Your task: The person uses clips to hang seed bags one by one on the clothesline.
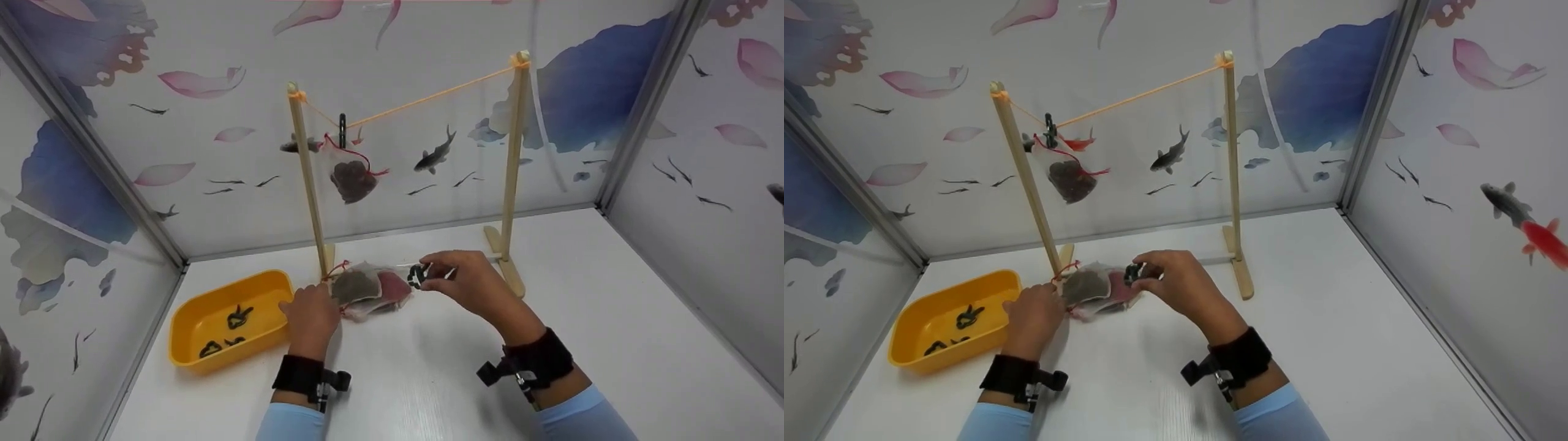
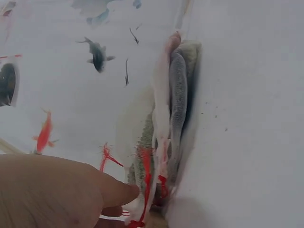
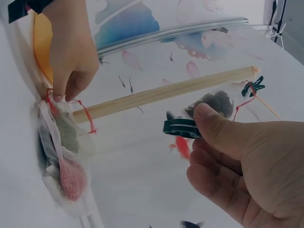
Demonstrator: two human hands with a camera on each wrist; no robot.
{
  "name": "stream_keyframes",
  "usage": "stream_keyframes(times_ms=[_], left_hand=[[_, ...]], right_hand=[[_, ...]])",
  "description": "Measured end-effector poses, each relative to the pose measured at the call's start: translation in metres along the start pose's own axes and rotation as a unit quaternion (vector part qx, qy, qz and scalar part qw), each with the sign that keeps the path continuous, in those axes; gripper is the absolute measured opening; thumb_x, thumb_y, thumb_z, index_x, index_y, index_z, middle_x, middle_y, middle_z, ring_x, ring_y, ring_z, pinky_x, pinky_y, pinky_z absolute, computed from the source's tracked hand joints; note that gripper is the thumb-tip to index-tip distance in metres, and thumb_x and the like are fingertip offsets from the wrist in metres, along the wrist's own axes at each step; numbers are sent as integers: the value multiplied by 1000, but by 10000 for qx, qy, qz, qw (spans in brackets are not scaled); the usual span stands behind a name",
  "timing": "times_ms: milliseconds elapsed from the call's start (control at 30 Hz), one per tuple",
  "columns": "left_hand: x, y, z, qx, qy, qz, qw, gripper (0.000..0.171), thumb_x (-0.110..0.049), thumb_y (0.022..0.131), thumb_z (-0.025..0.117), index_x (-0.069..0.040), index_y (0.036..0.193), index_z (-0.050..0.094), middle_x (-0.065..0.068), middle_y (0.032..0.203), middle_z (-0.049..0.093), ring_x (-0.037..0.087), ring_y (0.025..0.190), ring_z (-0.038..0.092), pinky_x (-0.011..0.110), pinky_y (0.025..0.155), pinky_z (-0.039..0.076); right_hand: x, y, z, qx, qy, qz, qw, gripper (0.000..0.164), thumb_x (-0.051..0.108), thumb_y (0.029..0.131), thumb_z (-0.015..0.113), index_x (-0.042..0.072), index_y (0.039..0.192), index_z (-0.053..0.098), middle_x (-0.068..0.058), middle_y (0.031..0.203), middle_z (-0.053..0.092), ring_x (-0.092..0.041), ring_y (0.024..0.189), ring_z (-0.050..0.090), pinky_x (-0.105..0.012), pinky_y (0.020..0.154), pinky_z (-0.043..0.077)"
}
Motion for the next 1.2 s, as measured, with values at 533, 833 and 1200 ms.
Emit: stream_keyframes(times_ms=[533,833,1200], left_hand=[[-2,4,12,-246,371,-71,9990,22,-16,108,75,-2,123,81,21,117,73,42,114,68,64,95,46],[-6,5,-1,-680,-225,-162,9973,29,-12,111,72,-2,139,73,21,120,80,40,112,66,56,91,38],[-15,2,-22,-530,-1940,-259,9792,19,-19,119,58,-10,136,63,18,127,78,36,106,72,55,106,64]], right_hand=[[-1,0,1,60,422,-188,9989,23,7,100,87,9,122,78,-5,112,87,-17,103,86,-31,86,69],[-5,2,-8,-250,433,-86,9987,23,7,102,84,1,124,81,-11,111,87,-19,94,85,-27,80,67],[-15,2,-14,-782,513,224,9954,19,4,103,82,-3,120,77,-13,102,87,-26,88,84,-22,72,64]])
Point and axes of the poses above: each hand's wrist, its own y-axis towards the middle knuckle, its own z-axis out of the palm, x = y × z, the point moved 9 cm from there along y, towards the middle knuckle
